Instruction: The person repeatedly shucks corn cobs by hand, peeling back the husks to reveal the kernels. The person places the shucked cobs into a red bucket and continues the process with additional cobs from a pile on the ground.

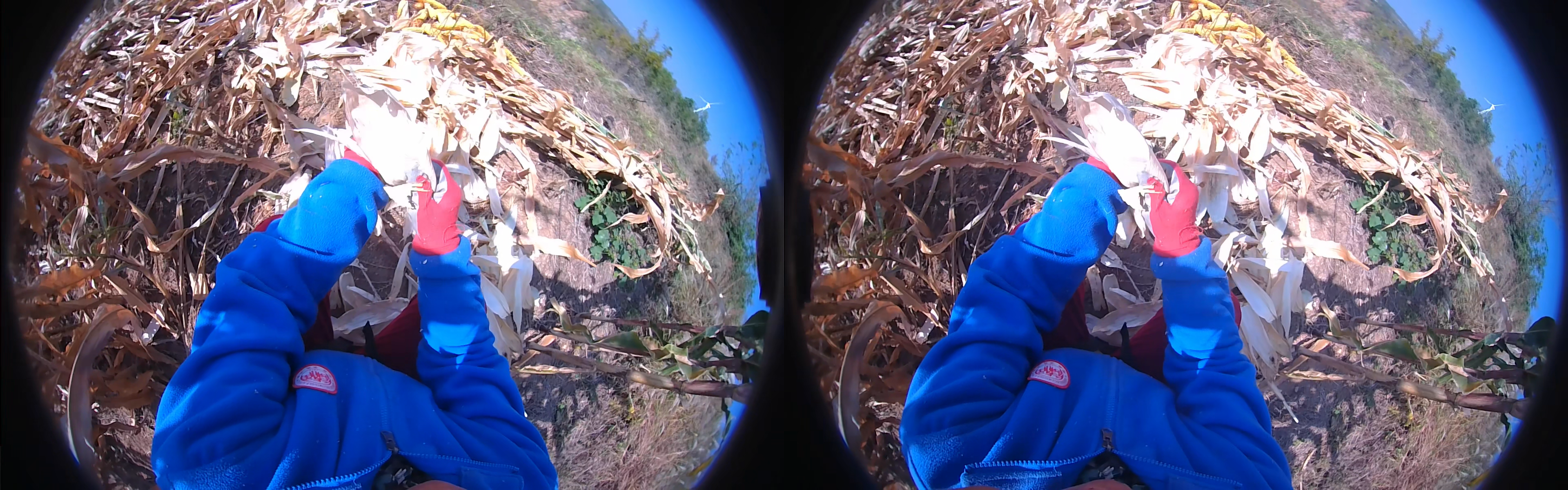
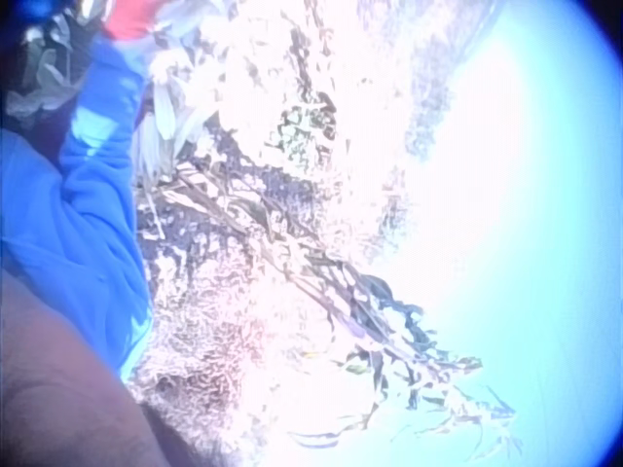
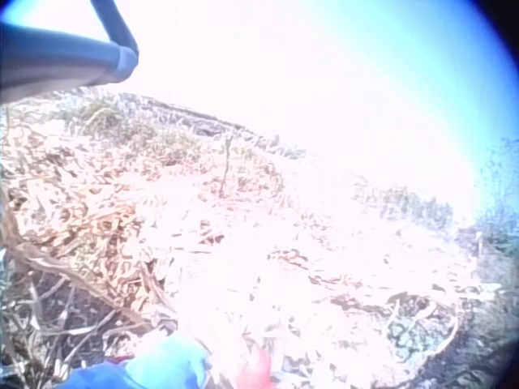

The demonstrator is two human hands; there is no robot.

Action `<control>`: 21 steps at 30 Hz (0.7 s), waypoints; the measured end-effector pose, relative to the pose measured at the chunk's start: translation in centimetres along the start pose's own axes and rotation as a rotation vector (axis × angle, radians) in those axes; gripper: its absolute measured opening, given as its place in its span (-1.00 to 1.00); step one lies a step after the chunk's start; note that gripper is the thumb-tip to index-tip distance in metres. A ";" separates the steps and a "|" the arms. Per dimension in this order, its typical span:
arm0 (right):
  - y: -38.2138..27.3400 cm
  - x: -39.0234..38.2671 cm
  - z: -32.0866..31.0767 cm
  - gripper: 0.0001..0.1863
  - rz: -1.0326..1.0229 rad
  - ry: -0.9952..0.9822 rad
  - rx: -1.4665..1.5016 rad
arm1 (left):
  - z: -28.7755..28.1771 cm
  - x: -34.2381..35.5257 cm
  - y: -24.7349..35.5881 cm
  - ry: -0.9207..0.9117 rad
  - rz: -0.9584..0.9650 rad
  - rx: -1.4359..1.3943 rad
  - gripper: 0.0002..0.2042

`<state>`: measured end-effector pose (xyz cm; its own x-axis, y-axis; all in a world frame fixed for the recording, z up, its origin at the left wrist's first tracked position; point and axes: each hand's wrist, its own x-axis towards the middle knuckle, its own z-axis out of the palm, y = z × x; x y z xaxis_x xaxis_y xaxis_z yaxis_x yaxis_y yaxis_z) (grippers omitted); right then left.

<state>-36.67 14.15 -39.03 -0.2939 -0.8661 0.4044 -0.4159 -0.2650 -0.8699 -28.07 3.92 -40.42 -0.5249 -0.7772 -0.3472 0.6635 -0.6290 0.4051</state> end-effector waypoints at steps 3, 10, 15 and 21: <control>1.8 0.7 0.6 -0.74 0.021 0.207 0.206 | 2.0 -3.3 -0.4 -0.056 -0.077 0.039 -0.71; 0.6 2.1 -2.4 -0.73 0.351 -0.061 1.709 | 2.2 -4.7 -0.6 -0.154 -0.154 0.034 -0.71; -0.2 3.3 -0.9 -0.73 0.186 -0.811 2.355 | 2.0 -4.4 -0.9 -0.393 -0.157 -0.079 -0.67; 2.5 1.6 -0.3 -0.74 0.403 -0.707 2.378 | 1.4 -2.0 -0.1 -0.216 0.277 0.816 -0.72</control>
<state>-38.42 12.18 -40.51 0.3012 -0.7856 0.5404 0.8543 0.4741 0.2130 -27.88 5.54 -38.56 -0.5456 -0.8380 -0.0130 0.2383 -0.1700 0.9562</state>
